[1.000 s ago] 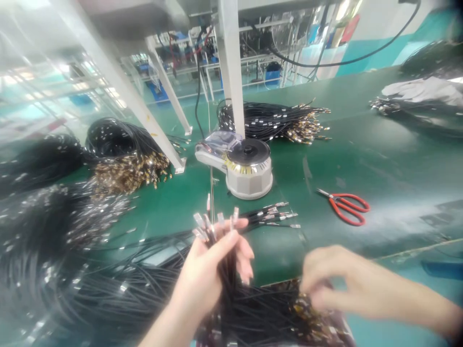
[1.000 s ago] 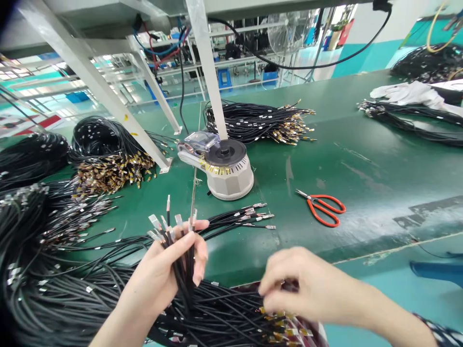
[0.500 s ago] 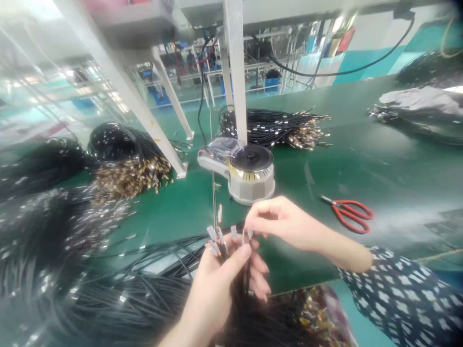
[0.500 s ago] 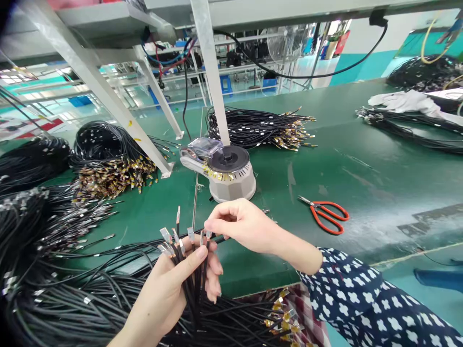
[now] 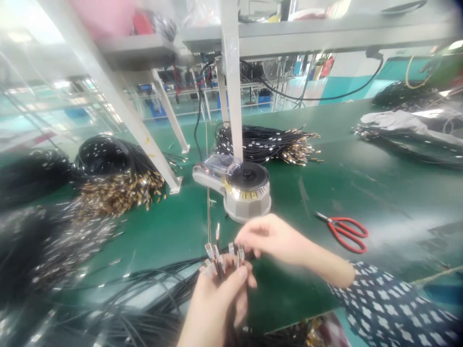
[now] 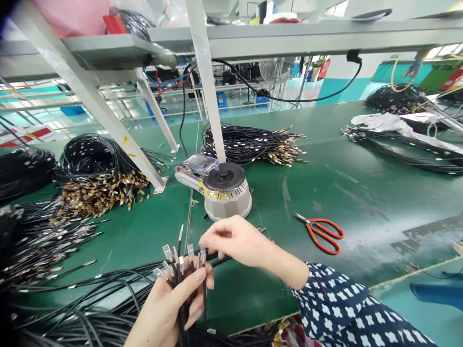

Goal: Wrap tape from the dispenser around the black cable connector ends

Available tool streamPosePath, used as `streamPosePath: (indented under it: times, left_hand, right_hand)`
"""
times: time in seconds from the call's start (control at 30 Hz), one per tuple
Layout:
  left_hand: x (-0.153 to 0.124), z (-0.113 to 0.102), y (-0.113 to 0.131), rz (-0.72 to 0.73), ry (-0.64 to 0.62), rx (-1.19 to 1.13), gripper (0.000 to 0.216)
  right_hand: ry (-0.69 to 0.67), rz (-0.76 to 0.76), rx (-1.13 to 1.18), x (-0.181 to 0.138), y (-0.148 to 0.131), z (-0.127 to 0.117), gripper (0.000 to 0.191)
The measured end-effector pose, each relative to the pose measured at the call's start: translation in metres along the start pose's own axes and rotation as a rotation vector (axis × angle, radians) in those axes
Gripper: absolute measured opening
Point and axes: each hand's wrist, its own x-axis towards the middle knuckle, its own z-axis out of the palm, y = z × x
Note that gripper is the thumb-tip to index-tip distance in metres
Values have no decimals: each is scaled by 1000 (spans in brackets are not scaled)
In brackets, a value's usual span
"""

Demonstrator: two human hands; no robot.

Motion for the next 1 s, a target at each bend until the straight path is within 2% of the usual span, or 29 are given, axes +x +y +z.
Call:
streamPosePath:
  times: [0.1, 0.17, 0.33, 0.53, 0.67, 0.8, 1.0]
  left_hand:
    - [2, -2, 1, -9, 33, -6, 28]
    - [3, -3, 0, -16, 32, -17, 30]
    - [6, -3, -3, -23, 5, -32, 26]
    - [6, -3, -1, -27, -17, -40, 27]
    - [6, -1, 1, -36, -19, -47, 25]
    - [6, -2, 1, -31, -32, -51, 23]
    - [7, -4, 0, -49, -37, -52, 26]
  right_hand:
    - [353, 15, 133, 12, 4, -13, 28]
    - [453, 26, 191, 21, 7, -21, 33]
    - [505, -19, 229, 31, 4, -24, 31]
    - [582, -204, 183, 20, -8, -20, 24]
    - [601, -172, 176, 25, 3, -22, 27]
    - [639, -212, 236, 37, 11, -16, 28]
    - [656, -236, 311, 35, 1, -9, 31]
